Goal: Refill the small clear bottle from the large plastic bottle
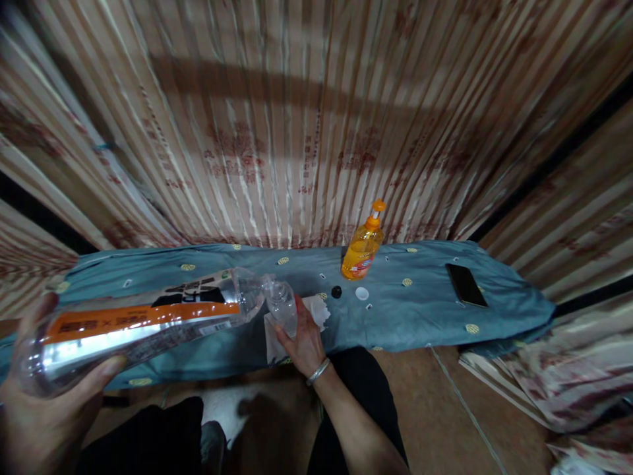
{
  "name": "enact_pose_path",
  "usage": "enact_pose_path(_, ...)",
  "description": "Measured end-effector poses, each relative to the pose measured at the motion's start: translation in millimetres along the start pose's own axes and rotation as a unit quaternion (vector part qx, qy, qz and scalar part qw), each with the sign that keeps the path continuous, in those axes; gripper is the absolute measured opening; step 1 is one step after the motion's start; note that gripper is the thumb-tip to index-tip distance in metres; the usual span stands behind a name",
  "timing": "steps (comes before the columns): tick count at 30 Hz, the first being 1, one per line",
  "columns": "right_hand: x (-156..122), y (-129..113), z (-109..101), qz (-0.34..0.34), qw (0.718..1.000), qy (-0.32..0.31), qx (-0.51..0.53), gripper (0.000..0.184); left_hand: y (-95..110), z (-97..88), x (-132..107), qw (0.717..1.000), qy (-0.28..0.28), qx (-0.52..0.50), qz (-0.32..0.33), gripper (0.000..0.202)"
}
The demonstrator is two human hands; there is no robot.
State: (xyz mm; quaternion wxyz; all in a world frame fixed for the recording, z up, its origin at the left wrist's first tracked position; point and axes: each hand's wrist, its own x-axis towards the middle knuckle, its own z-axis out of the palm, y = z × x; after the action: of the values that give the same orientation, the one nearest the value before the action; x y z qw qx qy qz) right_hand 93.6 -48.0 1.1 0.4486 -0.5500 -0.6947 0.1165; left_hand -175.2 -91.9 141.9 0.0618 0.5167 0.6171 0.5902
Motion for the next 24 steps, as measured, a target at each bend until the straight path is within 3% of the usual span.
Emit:
enact_pose_path(5, -0.2, 0.8, 0.9, -0.012, 1.000, 0.005, 0.000, 0.067, -2.5, -0.9, -0.2, 1.000, 0.003, 0.004, -0.027, 0.107)
enact_pose_path(24, -1.5, 2.1, 1.2, -0.010, 1.000, 0.000, -0.005, 0.068, -5.8, 0.7, -1.0, 1.000, -0.002, -0.006, -0.001, 0.102)
